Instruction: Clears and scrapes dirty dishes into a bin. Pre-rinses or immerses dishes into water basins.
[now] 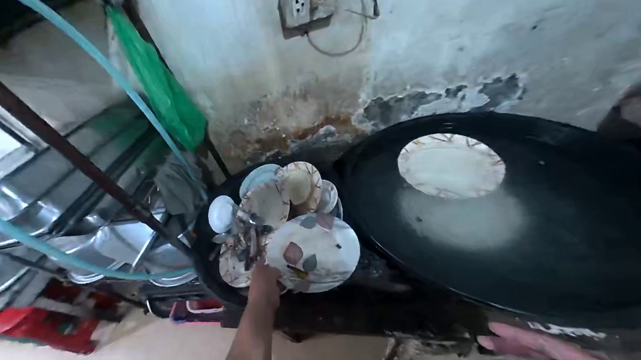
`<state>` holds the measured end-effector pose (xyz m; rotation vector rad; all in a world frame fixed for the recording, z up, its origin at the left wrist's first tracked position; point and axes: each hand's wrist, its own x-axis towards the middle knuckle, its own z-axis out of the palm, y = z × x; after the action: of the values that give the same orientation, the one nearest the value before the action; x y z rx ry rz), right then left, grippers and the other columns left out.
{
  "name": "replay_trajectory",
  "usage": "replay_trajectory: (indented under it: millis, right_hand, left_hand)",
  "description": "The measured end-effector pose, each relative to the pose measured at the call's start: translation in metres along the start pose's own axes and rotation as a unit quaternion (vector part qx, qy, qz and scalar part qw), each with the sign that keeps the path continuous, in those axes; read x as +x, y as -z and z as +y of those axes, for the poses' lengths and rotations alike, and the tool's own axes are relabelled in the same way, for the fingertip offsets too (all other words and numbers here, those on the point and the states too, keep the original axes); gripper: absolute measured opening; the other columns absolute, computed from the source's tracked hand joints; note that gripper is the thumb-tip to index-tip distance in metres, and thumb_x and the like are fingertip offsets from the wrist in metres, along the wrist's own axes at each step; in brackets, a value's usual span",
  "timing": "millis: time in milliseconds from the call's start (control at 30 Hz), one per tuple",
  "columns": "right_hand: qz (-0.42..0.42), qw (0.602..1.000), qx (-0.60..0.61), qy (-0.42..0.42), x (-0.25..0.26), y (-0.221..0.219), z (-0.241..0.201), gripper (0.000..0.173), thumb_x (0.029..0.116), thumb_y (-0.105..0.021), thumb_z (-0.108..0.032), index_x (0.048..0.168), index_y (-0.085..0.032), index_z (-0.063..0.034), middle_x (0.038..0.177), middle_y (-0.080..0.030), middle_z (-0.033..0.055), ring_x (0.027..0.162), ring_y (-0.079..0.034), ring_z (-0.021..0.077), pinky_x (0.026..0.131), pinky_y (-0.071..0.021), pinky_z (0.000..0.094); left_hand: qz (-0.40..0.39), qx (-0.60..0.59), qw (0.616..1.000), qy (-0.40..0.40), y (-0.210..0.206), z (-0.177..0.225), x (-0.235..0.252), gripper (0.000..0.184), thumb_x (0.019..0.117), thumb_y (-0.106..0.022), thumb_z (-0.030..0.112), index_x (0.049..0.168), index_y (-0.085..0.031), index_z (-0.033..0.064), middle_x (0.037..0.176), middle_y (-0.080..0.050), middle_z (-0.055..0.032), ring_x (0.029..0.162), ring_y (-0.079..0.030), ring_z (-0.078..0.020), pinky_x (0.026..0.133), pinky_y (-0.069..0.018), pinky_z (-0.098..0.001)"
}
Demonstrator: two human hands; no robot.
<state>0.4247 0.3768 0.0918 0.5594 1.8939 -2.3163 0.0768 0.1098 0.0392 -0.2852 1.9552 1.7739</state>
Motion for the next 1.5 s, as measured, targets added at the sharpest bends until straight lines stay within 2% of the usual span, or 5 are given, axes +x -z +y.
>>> replay_trajectory:
  millis: [167,400,500,1100,1500]
  right_hand:
    - [-0.003,0.999,0.012,0.051,0.069,0.034,-0.035,0.042,0.1022,-0.048,-0.01,0.142,-0.05,-0.0001,0.136,-0.064,0.0132,0.116,-0.068,0.0302,0.095,-0.059,0.0469]
    - [0.298,0.951,0.065,0.054,0.188,0.093,-0.041,0.029,0.108,-0.04,-0.01,0.13,-0.055,0.0006,0.104,-0.07,0.0097,0.083,-0.072,0.0181,0.072,-0.0619,0.0345]
    - [0.257,0.962,0.042,0.079,0.211,0.061,-0.061,0.03,0.107,-0.042,-0.01,0.131,-0.056,0.0011,0.102,-0.071,0.0094,0.08,-0.072,0.0167,0.071,-0.0625,0.0318]
    - [0.111,0.95,-0.289,-0.036,0.432,-0.14,-0.1,0.041,0.1067,-0.054,-0.015,0.147,-0.05,-0.0072,0.144,-0.055,0.02,0.114,-0.065,0.037,0.094,-0.0539,0.0555]
    - [0.01,0.798,-0.566,-0.207,0.411,-0.141,-0.059,0.051,0.101,-0.06,-0.041,0.143,-0.057,-0.0125,0.137,-0.061,0.0204,0.128,-0.058,0.0395,0.106,-0.0441,0.0614]
  left_hand:
    - [0.039,-0.09,0.995,0.028,0.0,0.008,0.005,0.055,0.0919,-0.055,-0.011,0.144,-0.046,0.0015,0.118,-0.064,-0.0211,0.092,-0.066,-0.0284,0.074,-0.0574,-0.044]
    - [0.059,-0.144,0.986,-0.054,0.009,0.043,0.018,0.05,0.0939,-0.052,-0.013,0.141,-0.052,0.0036,0.118,-0.065,-0.0177,0.091,-0.067,-0.0242,0.072,-0.0568,-0.0396]
    - [0.077,-0.164,0.981,-0.068,0.016,0.056,0.042,0.041,0.0957,-0.054,-0.011,0.134,-0.055,0.004,0.102,-0.066,-0.0142,0.072,-0.063,-0.0178,0.055,-0.0513,-0.0301]
    - [0.152,-0.202,0.947,-0.197,0.145,0.091,0.094,0.044,0.0851,-0.051,-0.017,0.125,-0.045,0.0004,0.097,-0.064,-0.0078,0.076,-0.067,-0.0126,0.06,-0.0581,-0.0275]
    - [0.131,-0.269,0.94,-0.163,0.15,0.079,0.092,0.035,0.0881,-0.042,-0.017,0.115,-0.044,0.0052,0.095,-0.066,-0.0049,0.079,-0.07,-0.012,0.064,-0.0615,-0.0297]
